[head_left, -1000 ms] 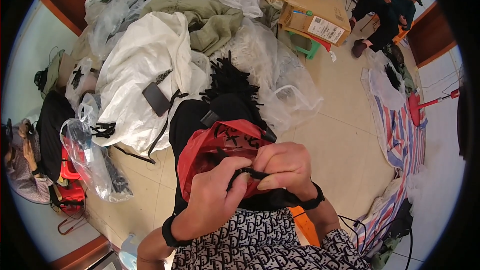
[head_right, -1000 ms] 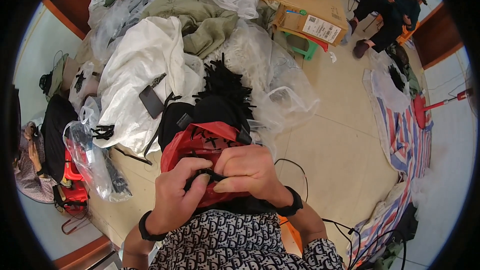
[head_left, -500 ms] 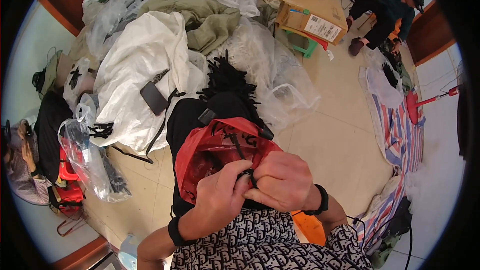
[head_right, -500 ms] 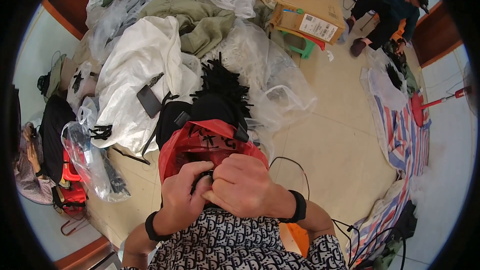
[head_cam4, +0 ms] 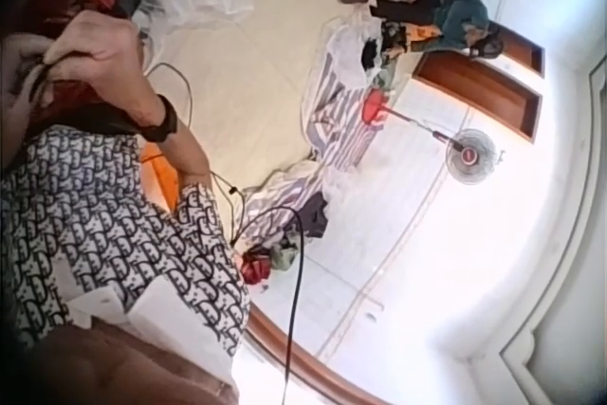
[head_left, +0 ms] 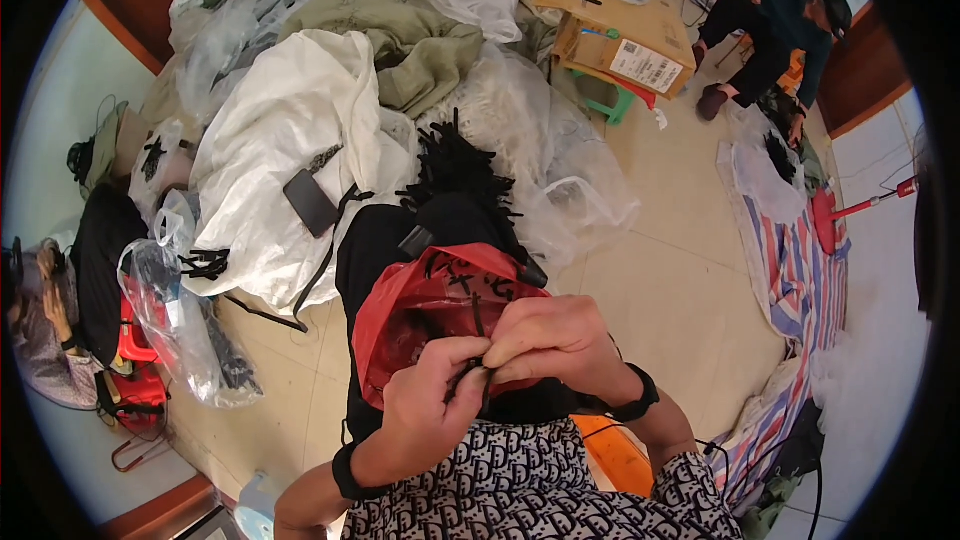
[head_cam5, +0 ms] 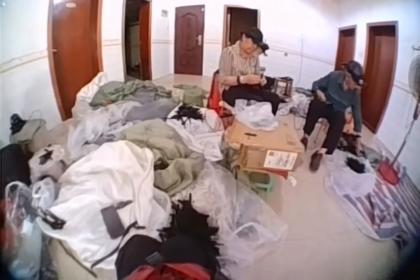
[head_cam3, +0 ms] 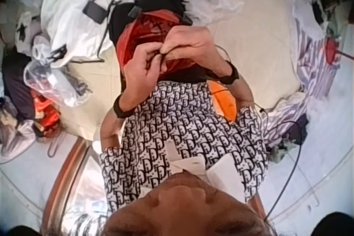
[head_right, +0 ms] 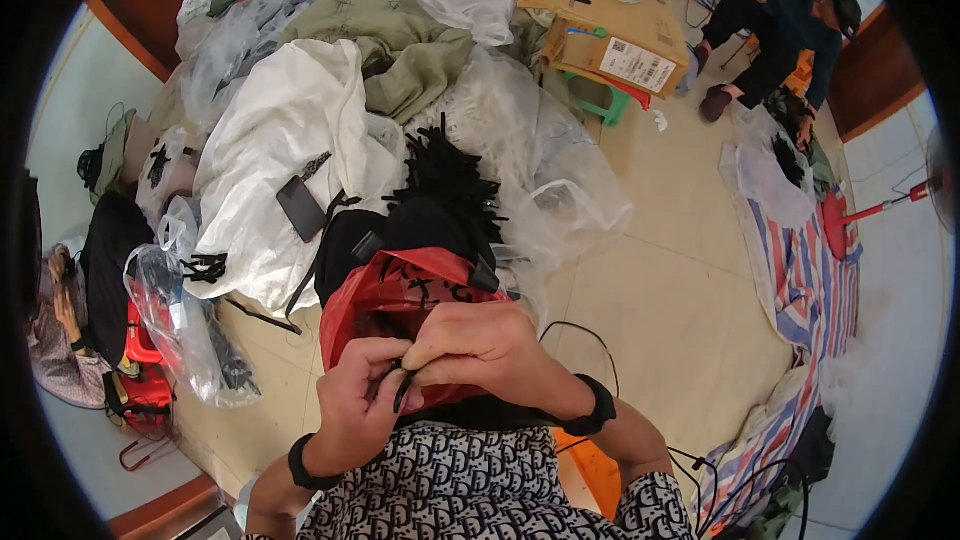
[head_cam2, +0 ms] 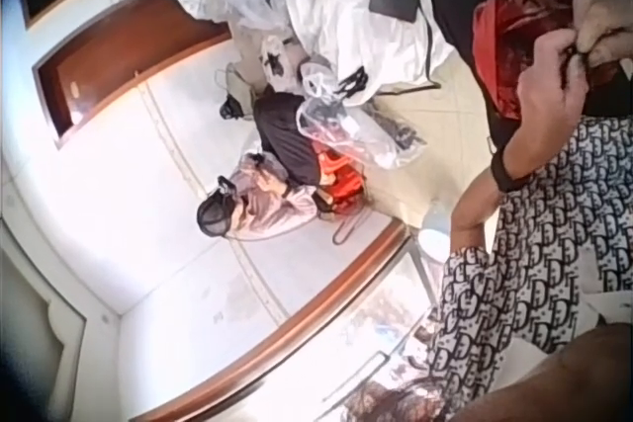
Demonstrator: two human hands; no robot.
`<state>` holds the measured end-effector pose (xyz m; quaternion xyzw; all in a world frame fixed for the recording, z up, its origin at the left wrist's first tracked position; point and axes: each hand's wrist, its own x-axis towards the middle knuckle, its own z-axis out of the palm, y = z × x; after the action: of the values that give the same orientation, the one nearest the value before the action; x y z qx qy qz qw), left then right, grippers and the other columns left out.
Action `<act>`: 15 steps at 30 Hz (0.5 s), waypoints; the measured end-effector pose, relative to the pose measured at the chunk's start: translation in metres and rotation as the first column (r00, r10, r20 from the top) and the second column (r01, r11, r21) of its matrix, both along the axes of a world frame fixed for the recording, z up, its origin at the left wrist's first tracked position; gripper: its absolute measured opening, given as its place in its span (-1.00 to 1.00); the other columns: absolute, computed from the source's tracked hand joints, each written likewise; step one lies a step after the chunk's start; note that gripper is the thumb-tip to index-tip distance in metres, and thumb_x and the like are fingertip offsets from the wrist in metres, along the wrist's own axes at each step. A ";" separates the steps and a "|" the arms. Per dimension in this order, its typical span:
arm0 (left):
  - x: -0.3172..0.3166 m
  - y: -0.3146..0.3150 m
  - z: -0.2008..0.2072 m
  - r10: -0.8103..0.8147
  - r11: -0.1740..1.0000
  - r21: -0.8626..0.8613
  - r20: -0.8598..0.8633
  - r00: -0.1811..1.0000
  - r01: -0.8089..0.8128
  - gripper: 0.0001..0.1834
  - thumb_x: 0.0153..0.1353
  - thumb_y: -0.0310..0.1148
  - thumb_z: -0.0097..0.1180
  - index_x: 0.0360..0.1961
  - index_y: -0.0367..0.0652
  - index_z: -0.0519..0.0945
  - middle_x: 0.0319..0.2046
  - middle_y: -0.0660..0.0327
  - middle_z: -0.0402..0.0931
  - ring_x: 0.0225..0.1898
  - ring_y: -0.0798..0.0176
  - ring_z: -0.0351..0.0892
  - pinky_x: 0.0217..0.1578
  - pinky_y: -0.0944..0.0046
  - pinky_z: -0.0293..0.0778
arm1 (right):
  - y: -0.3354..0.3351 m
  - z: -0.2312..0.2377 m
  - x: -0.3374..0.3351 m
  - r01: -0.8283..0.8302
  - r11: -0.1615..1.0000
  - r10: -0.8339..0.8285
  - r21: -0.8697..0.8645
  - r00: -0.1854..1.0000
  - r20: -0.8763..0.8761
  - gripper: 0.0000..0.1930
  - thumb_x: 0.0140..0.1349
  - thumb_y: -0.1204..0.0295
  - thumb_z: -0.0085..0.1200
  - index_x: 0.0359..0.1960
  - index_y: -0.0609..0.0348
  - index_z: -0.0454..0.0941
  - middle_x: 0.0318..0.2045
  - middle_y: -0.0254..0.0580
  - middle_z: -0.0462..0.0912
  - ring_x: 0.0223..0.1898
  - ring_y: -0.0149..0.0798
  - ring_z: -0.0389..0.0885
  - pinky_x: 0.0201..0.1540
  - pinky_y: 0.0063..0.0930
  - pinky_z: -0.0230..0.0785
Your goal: Assembling plastic buckles onto shoe straps in a workshop setting.
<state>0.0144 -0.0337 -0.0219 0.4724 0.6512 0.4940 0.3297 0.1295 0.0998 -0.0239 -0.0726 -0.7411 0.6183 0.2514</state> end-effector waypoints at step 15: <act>-0.002 -0.001 -0.005 -0.006 1.000 0.026 -0.120 0.993 0.009 -0.59 -0.03 -0.52 0.11 -0.11 -0.28 0.31 -0.51 0.06 0.48 -0.55 0.12 0.54 -0.56 0.30 0.44 | -0.010 -0.004 -0.007 0.204 0.956 -0.214 0.212 0.976 0.025 -0.89 -0.22 0.61 0.12 -0.59 0.23 0.46 -0.57 -0.29 0.45 -0.54 -0.38 0.46 -0.50 -0.60 0.29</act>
<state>0.0128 -0.0348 -0.0271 0.5080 0.6615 0.4720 0.2856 0.1222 0.0895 -0.0284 -0.1387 -0.7956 0.5054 0.3039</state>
